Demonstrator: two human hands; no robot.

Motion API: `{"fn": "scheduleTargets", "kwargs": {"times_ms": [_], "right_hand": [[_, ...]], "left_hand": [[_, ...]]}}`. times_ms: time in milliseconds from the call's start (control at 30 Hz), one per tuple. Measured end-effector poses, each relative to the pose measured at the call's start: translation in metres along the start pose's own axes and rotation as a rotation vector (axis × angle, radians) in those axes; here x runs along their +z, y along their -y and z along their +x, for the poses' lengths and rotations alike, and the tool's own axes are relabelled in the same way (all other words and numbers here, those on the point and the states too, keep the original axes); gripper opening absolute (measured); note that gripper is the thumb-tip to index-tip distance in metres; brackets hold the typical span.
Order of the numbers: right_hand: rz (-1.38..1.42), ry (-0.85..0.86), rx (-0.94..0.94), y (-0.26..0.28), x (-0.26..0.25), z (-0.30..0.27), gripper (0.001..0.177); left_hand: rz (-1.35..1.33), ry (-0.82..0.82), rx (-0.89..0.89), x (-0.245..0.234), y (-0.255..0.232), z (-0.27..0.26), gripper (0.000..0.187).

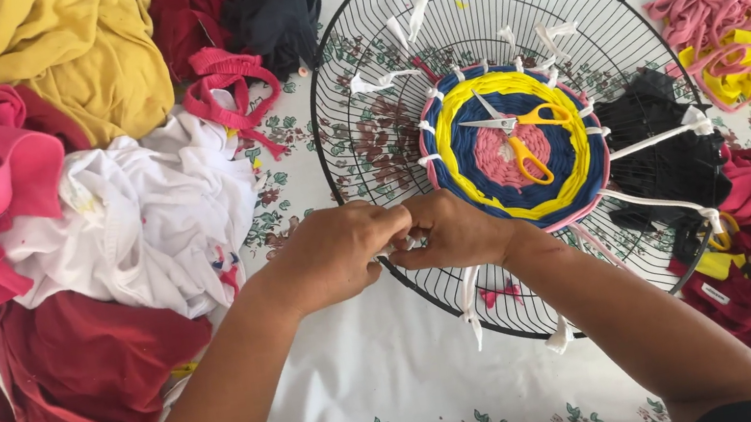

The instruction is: The person is weaving strips of colorful fabric through a circular metal frame to create a rug.

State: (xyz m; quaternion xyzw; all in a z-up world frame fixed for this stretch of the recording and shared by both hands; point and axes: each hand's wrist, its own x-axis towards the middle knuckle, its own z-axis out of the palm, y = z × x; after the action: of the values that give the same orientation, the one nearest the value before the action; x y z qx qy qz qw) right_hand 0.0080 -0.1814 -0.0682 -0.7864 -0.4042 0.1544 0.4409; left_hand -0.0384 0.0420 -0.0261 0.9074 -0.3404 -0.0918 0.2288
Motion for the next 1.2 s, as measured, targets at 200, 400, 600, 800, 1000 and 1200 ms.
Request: {"fn": "scheduleTargets", "kwargs": {"times_ms": [200, 400, 600, 800, 1000, 1200], "right_hand": [[-0.064, -0.037, 0.040, 0.003, -0.002, -0.005, 0.009], [0.108, 0.010, 0.036, 0.006, -0.009, -0.004, 0.028], [0.116, 0.037, -0.054, 0.002, -0.016, -0.003, 0.024], [-0.240, 0.035, -0.401, 0.029, -0.016, 0.013, 0.014], [-0.682, 0.135, -0.535, 0.057, -0.019, 0.018, 0.009], [-0.322, -0.121, -0.125, 0.014, -0.002, 0.010, 0.007]], "left_hand": [[0.167, -0.172, 0.088, 0.032, 0.016, 0.002, 0.022], [0.209, -0.690, 0.282, 0.051, 0.027, -0.005, 0.009], [0.180, -0.844, 0.317, 0.062, 0.030, -0.003, 0.013], [0.158, -0.923, 0.359, 0.056, 0.024, -0.008, 0.012], [0.198, -0.922, 0.371, 0.063, 0.027, -0.011, 0.010], [0.202, -0.977, 0.352, 0.056, 0.020, -0.010, 0.015]]}}
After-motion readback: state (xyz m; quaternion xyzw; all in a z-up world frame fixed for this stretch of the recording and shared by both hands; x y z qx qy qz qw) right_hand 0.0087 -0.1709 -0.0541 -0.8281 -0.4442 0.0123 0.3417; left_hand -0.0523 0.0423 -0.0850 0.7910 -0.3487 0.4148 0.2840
